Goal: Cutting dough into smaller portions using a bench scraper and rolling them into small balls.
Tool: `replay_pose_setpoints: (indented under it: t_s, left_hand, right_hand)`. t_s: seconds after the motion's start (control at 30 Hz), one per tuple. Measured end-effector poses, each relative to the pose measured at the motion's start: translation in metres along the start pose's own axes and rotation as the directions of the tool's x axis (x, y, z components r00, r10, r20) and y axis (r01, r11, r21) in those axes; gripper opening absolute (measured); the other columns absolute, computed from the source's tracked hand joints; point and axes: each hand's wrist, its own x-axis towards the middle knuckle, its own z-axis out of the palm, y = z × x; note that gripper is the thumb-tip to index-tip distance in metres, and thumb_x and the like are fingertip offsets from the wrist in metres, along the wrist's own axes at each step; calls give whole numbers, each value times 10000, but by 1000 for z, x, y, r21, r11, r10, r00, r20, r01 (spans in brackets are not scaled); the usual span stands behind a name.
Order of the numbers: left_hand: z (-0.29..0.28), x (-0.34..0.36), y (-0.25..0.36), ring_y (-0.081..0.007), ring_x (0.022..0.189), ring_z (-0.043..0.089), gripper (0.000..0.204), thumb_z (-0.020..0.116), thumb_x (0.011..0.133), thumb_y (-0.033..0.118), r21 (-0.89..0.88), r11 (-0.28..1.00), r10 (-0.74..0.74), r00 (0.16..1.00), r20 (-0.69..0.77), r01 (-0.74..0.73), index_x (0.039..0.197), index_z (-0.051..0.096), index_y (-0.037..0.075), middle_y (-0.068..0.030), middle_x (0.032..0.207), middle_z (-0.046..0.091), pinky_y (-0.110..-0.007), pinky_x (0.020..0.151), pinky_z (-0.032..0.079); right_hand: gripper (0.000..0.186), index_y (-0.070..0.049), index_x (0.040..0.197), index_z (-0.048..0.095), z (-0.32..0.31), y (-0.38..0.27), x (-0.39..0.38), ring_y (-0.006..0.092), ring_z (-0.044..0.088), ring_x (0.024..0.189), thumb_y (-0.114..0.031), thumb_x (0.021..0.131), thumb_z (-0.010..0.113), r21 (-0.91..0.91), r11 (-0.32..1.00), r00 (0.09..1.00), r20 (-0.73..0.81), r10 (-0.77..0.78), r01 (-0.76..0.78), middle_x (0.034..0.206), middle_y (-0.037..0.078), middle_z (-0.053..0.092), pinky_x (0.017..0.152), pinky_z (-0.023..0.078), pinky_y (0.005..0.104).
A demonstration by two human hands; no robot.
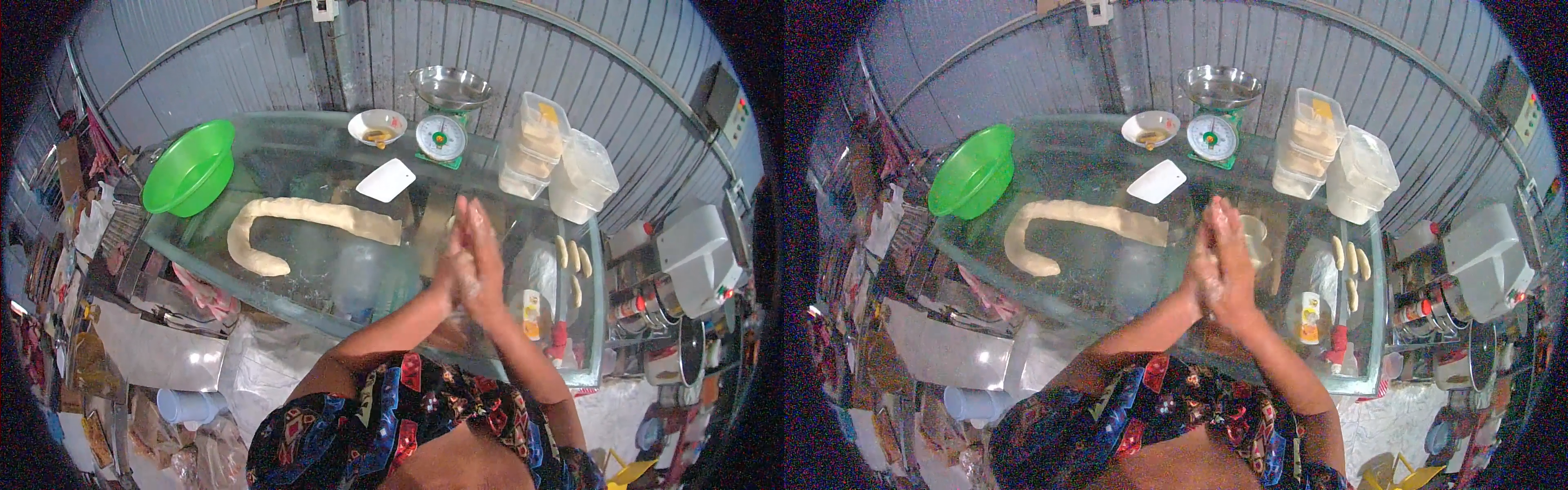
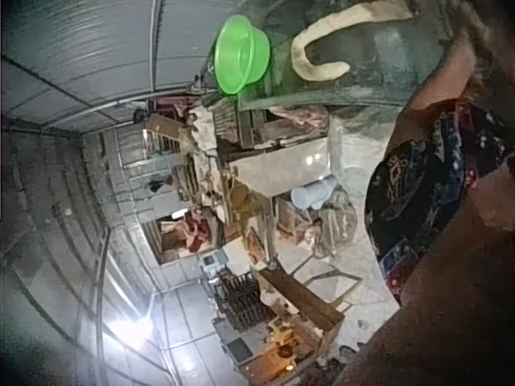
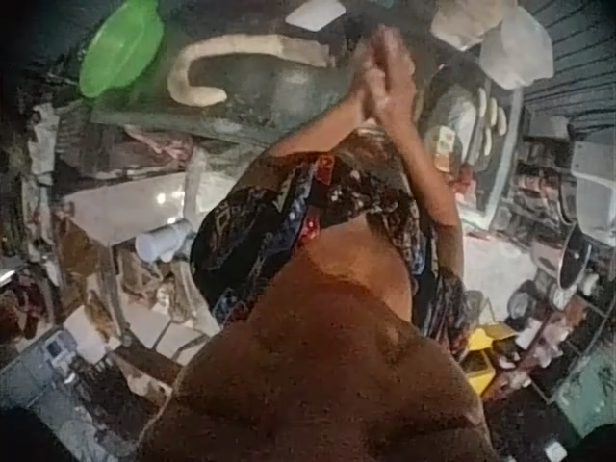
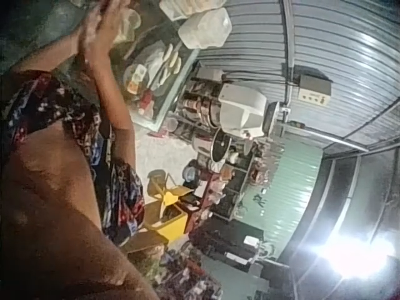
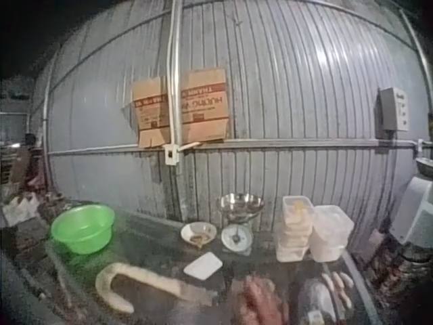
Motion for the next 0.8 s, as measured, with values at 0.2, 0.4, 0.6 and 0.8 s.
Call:
replay_pose_setpoints:
  t_s: [0.2, 0.4, 0.6, 0.8]
  left_hand:
    - [-31, 7, 4, -312, 1370, 126, 709, 408, 917, 464, 347, 936, 99, 989, -107, -56, 1457, 52, 174, -113, 1492, 146, -387, 1096, 167]
    - [10, -19, 11, -210, 1389, 21, 613, 209, 981, 430, 34, 999, -42, 996, 75, 40, 1448, -35, 116, -56, 1513, 41, -326, 1116, 33]
    - [11, -30, -4, -179, 1381, 65, 593, 193, 983, 438, 155, 988, -28, 998, 49, 20, 1454, 29, 117, -49, 1510, 46, -315, 1116, 41]
    - [-22, 1, 32, -162, 1383, 97, 715, 247, 882, 654, 4, 991, -133, 988, -77, 134, 1454, 106, 250, -42, 1510, 108, -438, 1086, 149]
  right_hand:
    - [654, -63, 1416, 239, 18, -26, -23, 421, 163, 1350, -353, 880, 477, -194, 978, 981, 190, -36, 73, 1481, 215, 132, 1088, 144, 458]
    - [582, -28, 1400, 263, 6, 29, 18, 325, 181, 1364, -331, 930, 421, 345, 867, 921, -22, 390, -359, 1450, 203, 238, 1098, 136, 395]
    - [579, -50, 1397, 287, -10, 43, 19, 338, 193, 1358, -379, 935, 405, 50, 972, 967, -97, 234, -230, 1448, 208, 237, 1091, 167, 389]
    - [611, -57, 1407, 253, 22, -24, -7, 394, 137, 1361, -425, 932, 362, -16, 1000, 992, 124, -13, 15, 1454, 235, 194, 1083, 154, 479]
